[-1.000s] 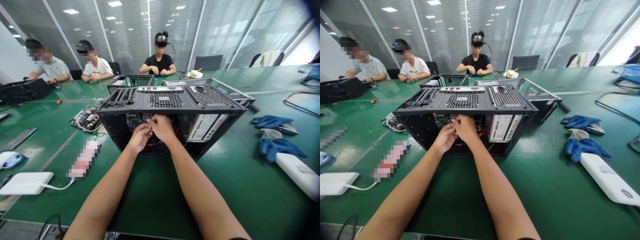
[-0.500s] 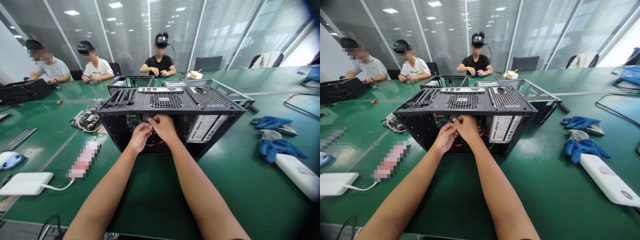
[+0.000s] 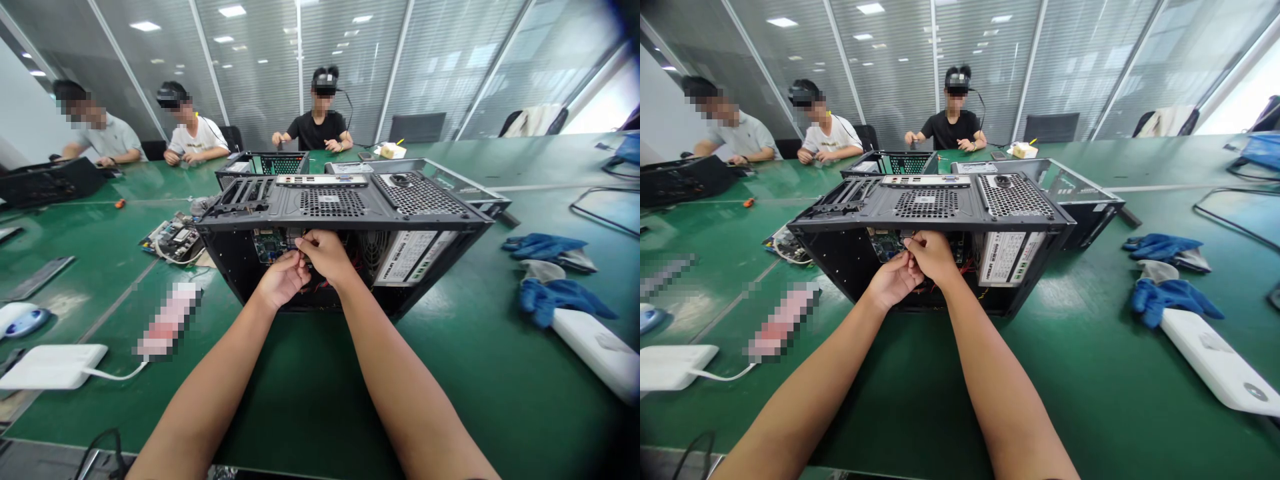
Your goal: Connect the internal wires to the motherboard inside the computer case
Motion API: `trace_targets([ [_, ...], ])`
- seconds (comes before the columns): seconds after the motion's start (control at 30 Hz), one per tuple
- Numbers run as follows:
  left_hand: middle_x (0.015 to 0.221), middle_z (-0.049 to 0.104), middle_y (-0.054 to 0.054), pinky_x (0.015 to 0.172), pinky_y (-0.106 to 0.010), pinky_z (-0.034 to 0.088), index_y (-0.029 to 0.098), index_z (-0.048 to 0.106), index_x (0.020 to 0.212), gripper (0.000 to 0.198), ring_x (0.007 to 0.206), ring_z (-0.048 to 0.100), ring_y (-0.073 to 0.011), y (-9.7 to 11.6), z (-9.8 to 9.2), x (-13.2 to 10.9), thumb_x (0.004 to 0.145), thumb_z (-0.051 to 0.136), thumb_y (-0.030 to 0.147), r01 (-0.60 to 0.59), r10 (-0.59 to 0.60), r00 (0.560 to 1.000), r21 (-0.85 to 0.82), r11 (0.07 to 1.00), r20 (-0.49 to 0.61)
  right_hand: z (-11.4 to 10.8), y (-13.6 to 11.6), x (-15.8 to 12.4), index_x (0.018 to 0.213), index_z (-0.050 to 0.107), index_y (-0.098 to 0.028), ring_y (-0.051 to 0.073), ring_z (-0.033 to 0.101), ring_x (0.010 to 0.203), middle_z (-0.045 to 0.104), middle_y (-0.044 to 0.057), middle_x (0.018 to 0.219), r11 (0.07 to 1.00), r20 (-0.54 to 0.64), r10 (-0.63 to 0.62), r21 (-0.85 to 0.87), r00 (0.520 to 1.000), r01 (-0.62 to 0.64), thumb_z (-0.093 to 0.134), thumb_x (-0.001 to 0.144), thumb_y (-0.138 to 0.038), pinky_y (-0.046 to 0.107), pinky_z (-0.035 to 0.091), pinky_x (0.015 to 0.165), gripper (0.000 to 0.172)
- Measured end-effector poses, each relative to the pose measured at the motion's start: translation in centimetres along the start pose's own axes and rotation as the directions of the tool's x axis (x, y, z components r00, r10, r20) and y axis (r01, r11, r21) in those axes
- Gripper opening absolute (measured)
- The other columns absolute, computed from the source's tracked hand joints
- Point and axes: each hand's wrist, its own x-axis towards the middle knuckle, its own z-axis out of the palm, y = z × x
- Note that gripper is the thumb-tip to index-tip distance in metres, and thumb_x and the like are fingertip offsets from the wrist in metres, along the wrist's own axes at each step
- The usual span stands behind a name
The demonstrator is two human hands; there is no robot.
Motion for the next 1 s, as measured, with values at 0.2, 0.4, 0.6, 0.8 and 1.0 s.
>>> trace_targets([
  [0.2,0.065,0.057,0.003,0.059,-0.021,0.041,0.015,0.060,0.072,0.022,0.055,0.049,-0.0055,-0.3,0.6,0.1,0.067,0.080,0.022,-0.079,0.085,0.995,0.103,0.992,-0.058,-0.3,0.4,0.2,0.062,0.057,-0.018,0.013,0.054,0.056,0.059,-0.002,0.056,1.000,-0.011,-0.001,-0.017,1.000,0.001,0.061,0.081,-0.030,0.026,0.040,0.059,0.023],
  [0.4,0.065,0.061,0.003,0.063,-0.020,0.041,0.015,0.063,0.072,0.016,0.060,0.052,-0.0071,-1.0,0.9,0.5,0.065,0.078,0.017,-0.343,0.488,0.863,0.555,0.757,-0.133,-0.3,-0.5,-0.3,0.068,0.065,-0.018,0.018,0.063,0.069,0.071,0.006,0.073,0.876,-0.114,-0.108,-0.481,0.988,0.040,0.062,0.084,-0.030,0.029,0.040,0.065,0.020],
  [0.6,0.066,0.062,0.002,0.062,-0.022,0.043,0.015,0.063,0.072,0.016,0.060,0.054,-0.0082,-1.1,0.9,0.5,0.067,0.077,0.020,-0.331,0.458,0.878,0.515,0.790,-0.138,-0.2,-1.0,-0.6,0.072,0.068,-0.019,0.020,0.064,0.071,0.072,0.009,0.076,0.807,-0.127,-0.075,-0.591,0.989,-0.015,0.060,0.087,-0.031,0.029,0.038,0.064,0.021],
  [0.8,0.064,0.058,0.004,0.059,-0.021,0.044,0.015,0.060,0.073,0.024,0.053,0.050,-0.0046,-0.3,0.1,0.2,0.066,0.081,0.022,-0.021,0.031,0.995,0.117,0.993,-0.090,-0.4,-1.0,-0.5,0.064,0.064,-0.019,0.016,0.061,0.063,0.067,0.004,0.063,0.862,-0.023,-0.088,-0.502,0.996,0.065,0.059,0.087,-0.027,0.027,0.035,0.061,0.025],
  [1.0,0.066,0.058,0.003,0.055,-0.020,0.042,0.014,0.059,0.073,0.024,0.052,0.049,-0.0038,-0.3,0.2,0.0,0.067,0.081,0.022,-0.052,0.059,0.996,0.115,0.992,-0.065,-0.5,-0.8,-0.4,0.064,0.063,-0.018,0.014,0.060,0.060,0.066,0.002,0.060,0.909,-0.001,-0.102,-0.406,0.995,0.093,0.060,0.086,-0.028,0.026,0.037,0.061,0.025],
])
